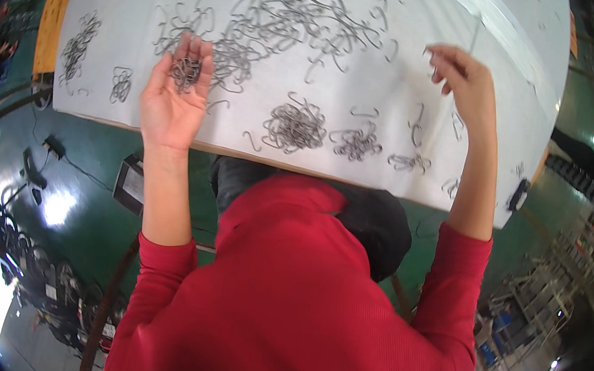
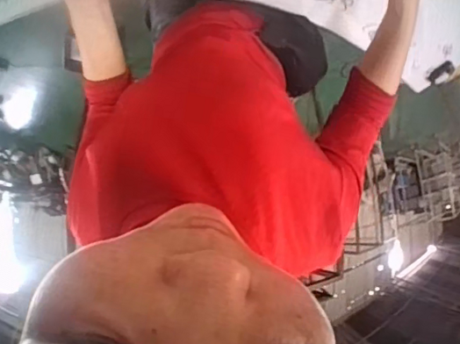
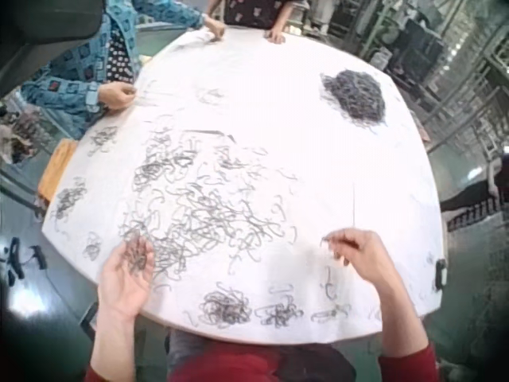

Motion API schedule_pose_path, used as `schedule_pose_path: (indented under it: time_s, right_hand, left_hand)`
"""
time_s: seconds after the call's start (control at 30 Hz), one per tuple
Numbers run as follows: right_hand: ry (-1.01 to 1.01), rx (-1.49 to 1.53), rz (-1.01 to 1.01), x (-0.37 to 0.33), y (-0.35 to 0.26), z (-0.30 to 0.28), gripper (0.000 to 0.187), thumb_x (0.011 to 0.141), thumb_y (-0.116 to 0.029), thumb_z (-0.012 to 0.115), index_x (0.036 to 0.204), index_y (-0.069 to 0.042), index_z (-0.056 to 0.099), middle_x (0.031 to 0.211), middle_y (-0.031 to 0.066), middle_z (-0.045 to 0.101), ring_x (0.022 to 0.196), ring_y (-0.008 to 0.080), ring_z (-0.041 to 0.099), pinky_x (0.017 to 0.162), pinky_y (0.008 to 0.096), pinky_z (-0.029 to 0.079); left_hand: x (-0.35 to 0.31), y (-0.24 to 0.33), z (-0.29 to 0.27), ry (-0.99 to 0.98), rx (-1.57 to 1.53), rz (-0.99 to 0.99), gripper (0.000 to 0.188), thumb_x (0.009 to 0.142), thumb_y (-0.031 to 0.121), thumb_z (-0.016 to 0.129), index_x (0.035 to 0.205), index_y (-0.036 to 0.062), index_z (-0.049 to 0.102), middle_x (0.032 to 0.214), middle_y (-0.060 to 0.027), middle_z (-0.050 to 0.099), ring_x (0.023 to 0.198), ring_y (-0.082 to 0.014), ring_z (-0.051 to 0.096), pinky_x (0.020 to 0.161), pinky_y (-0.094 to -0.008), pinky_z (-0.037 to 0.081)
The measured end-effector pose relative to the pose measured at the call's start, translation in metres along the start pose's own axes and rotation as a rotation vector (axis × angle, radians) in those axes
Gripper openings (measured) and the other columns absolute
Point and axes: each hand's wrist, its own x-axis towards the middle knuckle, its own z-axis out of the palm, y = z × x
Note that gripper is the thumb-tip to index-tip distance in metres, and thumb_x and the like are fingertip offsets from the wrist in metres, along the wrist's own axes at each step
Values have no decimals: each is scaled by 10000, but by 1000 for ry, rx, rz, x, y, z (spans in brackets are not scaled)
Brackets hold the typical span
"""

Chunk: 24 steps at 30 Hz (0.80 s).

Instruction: The person sorts small metal wire hooks on a white table, picking them up one by one and placing them into a growing pile. Another person works alongside at the same table, also sorting hooks. The camera wearer continues this repetitive sorting process throughout the clip.

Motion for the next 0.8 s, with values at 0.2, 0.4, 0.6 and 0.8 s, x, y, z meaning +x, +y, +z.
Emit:
schedule_pose_path:
  time_s: [0.2, 0.4, 0.6, 0.8]
  right_hand:
    - [40, 55, 251, -88, 53, -1, 136, 807, -32, 622, 919, 30, 667, 692, 37, 629, 617, 79, 549, 532, 224, 440]
    - [221, -226, -46, -57, 34, 16, 172, 795, -49, 636, 964, -27, 658, 948, 88, 637, 724, 183, 592, 648, 284, 462]
    - [164, -177, -425, 38, -27, 71, 143, 821, -74, 598, 948, -76, 664, 946, 66, 615, 737, 228, 609, 655, 335, 480]
    - [-18, -396, -481, 76, -54, 119, 135, 813, -57, 563, 859, -115, 676, 941, 33, 604, 763, 250, 620, 651, 367, 502]
  left_hand:
    - [0, -12, -2, -43, 27, -52, 354, 956, 160, 441, 1226, -68, 469, 1159, -179, 563, 1139, -314, 529, 968, -401, 480]
    - [-9, -22, 9, 12, 50, -32, 334, 961, 179, 434, 1186, -59, 503, 1105, -171, 592, 1092, -307, 561, 941, -386, 495]
    - [-2, -16, 14, 80, 96, -18, 343, 972, 210, 414, 1158, -58, 518, 1077, -163, 603, 1063, -297, 576, 909, -373, 512]
    - [18, -7, 26, 93, 86, -13, 343, 968, 200, 417, 1162, -65, 514, 1069, -164, 595, 1057, -298, 574, 906, -374, 516]
